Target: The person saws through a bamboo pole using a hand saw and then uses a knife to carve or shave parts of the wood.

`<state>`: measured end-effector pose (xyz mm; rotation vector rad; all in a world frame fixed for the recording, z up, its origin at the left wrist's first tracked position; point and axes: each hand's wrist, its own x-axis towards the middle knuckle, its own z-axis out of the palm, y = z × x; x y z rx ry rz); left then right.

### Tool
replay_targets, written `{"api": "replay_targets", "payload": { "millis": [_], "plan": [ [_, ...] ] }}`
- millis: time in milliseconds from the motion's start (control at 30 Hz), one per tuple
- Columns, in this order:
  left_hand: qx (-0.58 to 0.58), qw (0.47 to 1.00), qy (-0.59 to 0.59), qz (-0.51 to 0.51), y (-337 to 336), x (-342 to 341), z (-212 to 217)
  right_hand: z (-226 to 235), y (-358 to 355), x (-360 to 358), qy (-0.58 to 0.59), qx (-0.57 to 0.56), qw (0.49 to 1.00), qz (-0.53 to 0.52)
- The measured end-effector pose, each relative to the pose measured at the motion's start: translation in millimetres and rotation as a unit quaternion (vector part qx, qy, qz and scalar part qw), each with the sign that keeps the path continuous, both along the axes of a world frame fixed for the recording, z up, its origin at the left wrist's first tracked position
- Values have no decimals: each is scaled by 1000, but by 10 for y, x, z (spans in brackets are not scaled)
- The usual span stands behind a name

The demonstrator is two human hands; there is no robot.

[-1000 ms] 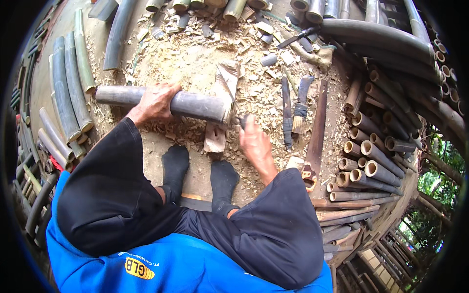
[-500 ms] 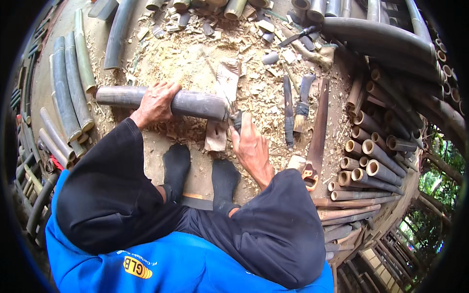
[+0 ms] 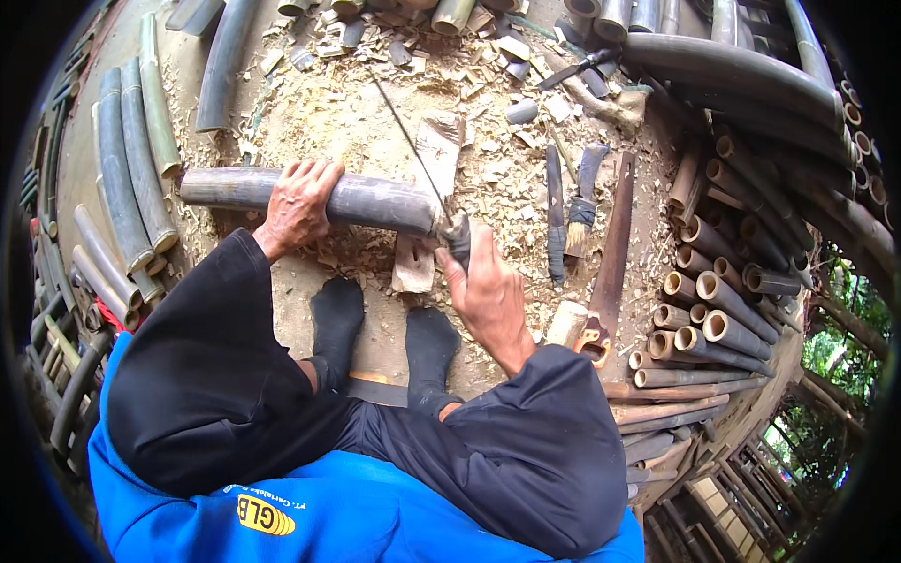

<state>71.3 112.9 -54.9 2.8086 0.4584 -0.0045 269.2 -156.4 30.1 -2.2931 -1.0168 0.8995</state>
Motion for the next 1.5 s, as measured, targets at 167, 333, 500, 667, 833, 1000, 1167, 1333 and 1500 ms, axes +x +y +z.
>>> {"api": "replay_targets", "payload": {
  "millis": [167, 333, 500, 667, 833, 1000, 1167, 1333, 1500],
  "plan": [
    [5, 1000, -16, -6, -38, 85, 35, -528, -97, 75, -120, 94, 988, 23],
    [30, 999, -16, -3, 27, -23, -53, -322, -104, 108, -13, 33, 999, 4],
    [16, 1000, -5, -9, 17, 19, -10, -63, -2, -40, -176, 308, 935, 33],
    [12, 1000, 0, -4, -14, 46, 20, -686, -224, 181, -92, -71, 992, 44],
    [71, 996, -48, 6, -46, -118, -93, 109, 90, -22, -43, 145, 988, 4],
    [73, 996, -52, 0, -80, -73, -135, -546, -126, 6, -55, -20, 998, 25],
    [-67, 989, 133, -14, 145, 120, 242, -388, -202, 97, 28, 47, 998, -30],
    [-120, 970, 212, -23, 299, 290, 243, -1, -122, 76, -6, 66, 997, -35],
    [-99, 986, 129, -22, 225, 223, 204, 239, -58, -16, -100, 217, 971, -2]
  ]
}}
